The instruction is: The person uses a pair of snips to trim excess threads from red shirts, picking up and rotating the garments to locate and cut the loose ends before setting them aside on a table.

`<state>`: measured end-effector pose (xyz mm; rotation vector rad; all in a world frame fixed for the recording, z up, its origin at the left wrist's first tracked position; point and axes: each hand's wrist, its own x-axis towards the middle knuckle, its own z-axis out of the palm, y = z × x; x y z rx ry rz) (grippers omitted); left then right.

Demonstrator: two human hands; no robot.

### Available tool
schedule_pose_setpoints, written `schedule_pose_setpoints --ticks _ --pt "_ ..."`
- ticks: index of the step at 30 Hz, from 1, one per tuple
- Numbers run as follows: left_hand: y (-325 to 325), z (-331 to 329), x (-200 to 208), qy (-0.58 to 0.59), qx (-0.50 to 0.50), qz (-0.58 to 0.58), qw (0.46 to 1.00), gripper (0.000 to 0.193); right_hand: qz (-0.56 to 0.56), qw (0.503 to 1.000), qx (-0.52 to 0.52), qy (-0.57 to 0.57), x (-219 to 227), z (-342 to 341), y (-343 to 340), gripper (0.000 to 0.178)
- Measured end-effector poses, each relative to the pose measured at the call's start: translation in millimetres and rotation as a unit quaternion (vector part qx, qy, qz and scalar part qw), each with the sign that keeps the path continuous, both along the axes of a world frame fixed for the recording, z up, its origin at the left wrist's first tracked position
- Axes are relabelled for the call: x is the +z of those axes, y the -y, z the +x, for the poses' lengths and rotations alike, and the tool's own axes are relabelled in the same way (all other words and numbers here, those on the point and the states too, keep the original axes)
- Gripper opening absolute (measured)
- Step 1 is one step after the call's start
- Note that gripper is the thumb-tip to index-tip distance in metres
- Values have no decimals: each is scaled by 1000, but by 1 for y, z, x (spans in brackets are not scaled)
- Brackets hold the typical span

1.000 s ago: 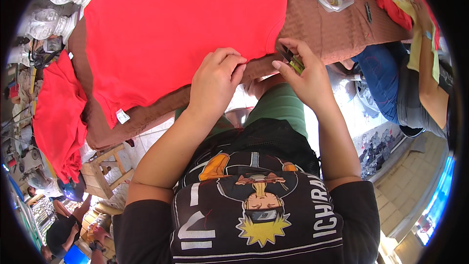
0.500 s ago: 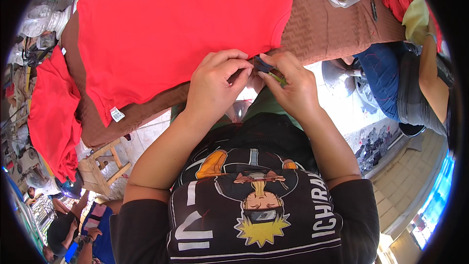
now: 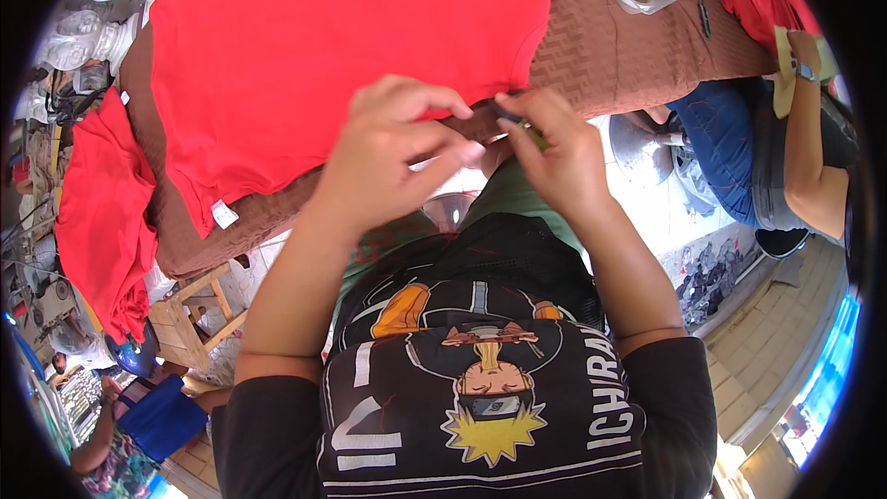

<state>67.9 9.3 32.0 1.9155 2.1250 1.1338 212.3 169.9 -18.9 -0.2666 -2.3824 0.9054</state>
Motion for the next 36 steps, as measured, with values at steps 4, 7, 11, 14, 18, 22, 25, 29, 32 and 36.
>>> schedule_pose_setpoints --ticks 4,7,11,14,18,22,25,29,32,36 --pt "16 -26 37 52 5 44 998 26 -41 998 -33 27 41 0 -25 28" --pt "16 -27 47 75 25 65 995 17 84 996 -2 43 73 -2 -49 29" --pt "3 -8 36 78 58 34 995 11 262 959 36 103 115 -1 -85 32" --pt "-21 6 13 -6 31 8 999 23 120 974 -15 193 166 23 -127 32" --pt "-57 22 -30 -106 99 -6 989 37 -45 993 -11 108 160 45 -136 28" --pt "-68 3 -30 120 141 -28 982 31 -97 993 14 58 104 28 -115 29" --pt "-63 -12 -17 352 156 36 922 28 -139 989 21 44 89 14 -86 25" --pt "-36 -2 19 425 143 25 893 29 -179 983 41 30 85 0 -53 21" --pt "-21 9 21 458 125 41 879 28 -180 981 70 -11 81 -11 -28 21" --pt "-16 23 15 386 137 55 911 25 -183 981 58 -16 78 -18 -8 20"
